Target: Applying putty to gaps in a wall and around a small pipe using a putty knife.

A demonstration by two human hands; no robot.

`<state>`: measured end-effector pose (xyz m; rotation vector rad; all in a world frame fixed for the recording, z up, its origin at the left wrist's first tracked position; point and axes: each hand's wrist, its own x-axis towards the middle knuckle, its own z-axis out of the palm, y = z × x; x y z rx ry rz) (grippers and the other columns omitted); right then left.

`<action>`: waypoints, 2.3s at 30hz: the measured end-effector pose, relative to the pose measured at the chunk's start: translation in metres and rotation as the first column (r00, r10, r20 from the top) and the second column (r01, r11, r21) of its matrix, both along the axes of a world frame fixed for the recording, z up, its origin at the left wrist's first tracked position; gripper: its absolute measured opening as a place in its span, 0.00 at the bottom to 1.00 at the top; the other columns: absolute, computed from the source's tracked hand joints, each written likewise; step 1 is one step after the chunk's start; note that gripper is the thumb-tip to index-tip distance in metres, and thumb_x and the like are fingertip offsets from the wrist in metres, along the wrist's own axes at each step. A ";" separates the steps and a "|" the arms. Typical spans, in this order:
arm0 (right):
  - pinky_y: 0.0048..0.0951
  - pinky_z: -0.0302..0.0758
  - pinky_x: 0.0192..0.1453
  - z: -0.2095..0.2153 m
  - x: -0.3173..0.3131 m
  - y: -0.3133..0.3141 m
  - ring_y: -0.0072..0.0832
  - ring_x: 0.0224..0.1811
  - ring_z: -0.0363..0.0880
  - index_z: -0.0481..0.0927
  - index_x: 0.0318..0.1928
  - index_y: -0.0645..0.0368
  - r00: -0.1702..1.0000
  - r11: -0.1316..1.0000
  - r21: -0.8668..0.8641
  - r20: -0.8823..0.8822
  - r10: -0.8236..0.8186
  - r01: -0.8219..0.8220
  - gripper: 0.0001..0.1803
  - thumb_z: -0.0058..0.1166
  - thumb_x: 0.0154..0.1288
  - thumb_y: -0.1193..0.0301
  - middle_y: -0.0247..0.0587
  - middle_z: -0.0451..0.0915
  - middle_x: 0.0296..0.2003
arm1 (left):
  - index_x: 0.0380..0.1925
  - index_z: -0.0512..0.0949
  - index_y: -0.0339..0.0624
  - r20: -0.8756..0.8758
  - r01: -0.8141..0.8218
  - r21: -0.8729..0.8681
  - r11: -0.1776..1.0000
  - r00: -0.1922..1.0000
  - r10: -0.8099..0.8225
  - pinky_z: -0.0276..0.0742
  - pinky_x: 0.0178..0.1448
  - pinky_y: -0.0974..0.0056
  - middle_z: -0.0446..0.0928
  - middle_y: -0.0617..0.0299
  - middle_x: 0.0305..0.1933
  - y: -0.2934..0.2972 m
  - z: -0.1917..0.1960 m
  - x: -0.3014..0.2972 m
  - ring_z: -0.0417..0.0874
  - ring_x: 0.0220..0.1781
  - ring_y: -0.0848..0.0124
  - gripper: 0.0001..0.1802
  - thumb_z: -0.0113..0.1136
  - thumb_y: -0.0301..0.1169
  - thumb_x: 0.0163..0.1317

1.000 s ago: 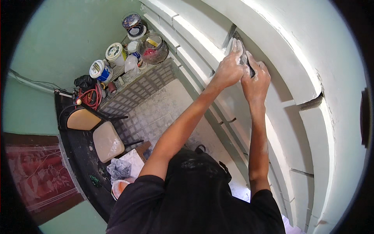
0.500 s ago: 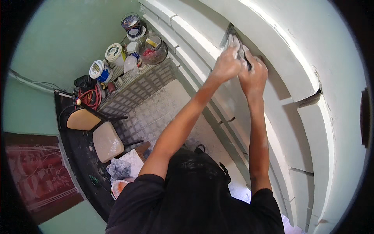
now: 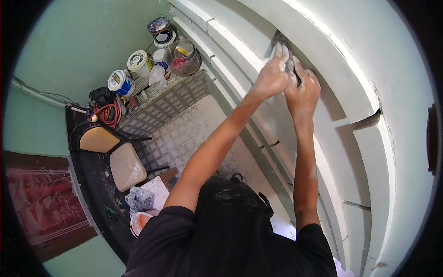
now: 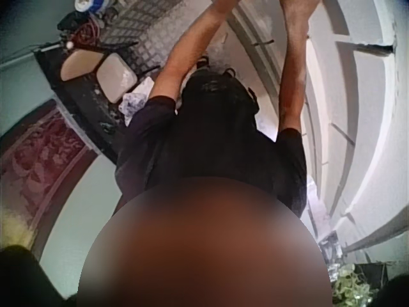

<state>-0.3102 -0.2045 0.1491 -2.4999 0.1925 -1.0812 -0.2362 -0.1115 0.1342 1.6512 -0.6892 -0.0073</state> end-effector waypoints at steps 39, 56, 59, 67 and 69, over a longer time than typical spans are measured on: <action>0.41 0.75 0.42 -0.180 -0.284 0.019 0.46 0.37 0.78 0.81 0.54 0.61 0.941 0.882 0.464 -0.328 0.087 0.080 0.20 0.57 0.60 0.75 0.50 0.76 0.35 | 0.46 0.72 0.30 -0.123 -0.480 -0.072 0.875 0.874 0.469 0.80 0.46 0.66 0.81 0.53 0.42 0.046 -0.039 0.052 0.84 0.42 0.65 0.19 0.69 0.26 0.58; 0.40 0.75 0.43 -0.165 -0.280 0.144 0.46 0.37 0.78 0.81 0.56 0.57 0.888 0.764 0.526 -0.440 -0.131 0.374 0.21 0.56 0.62 0.70 0.50 0.77 0.35 | 0.45 0.74 0.32 0.602 -0.348 0.419 0.838 0.798 0.030 0.79 0.43 0.48 0.76 0.38 0.42 0.061 -0.077 0.083 0.81 0.40 0.43 0.15 0.57 0.34 0.67; 0.35 0.73 0.38 -0.163 -0.281 0.160 0.41 0.32 0.78 0.82 0.51 0.65 0.903 0.777 0.499 -0.379 -0.202 0.383 0.18 0.58 0.61 0.73 0.48 0.76 0.32 | 0.42 0.75 0.30 0.662 -0.357 0.453 0.817 0.749 -0.040 0.81 0.41 0.49 0.76 0.37 0.43 0.074 -0.087 0.091 0.82 0.38 0.43 0.13 0.55 0.32 0.66; 0.36 0.74 0.38 -0.159 -0.302 0.167 0.42 0.32 0.76 0.80 0.58 0.54 0.866 0.708 0.524 -0.421 -0.268 0.474 0.22 0.56 0.61 0.74 0.46 0.74 0.31 | 0.44 0.77 0.31 0.646 -0.323 0.646 0.692 0.715 -0.269 0.84 0.39 0.53 0.76 0.34 0.49 0.024 -0.091 0.032 0.86 0.36 0.49 0.12 0.51 0.23 0.62; 0.36 0.74 0.38 -0.160 -0.302 0.169 0.43 0.32 0.76 0.80 0.58 0.53 0.875 0.721 0.520 -0.409 -0.260 0.458 0.23 0.56 0.61 0.74 0.46 0.74 0.31 | 0.45 0.77 0.32 0.530 -0.254 0.738 0.626 0.792 -0.302 0.84 0.44 0.52 0.76 0.34 0.52 0.014 -0.099 0.004 0.86 0.38 0.49 0.13 0.52 0.23 0.61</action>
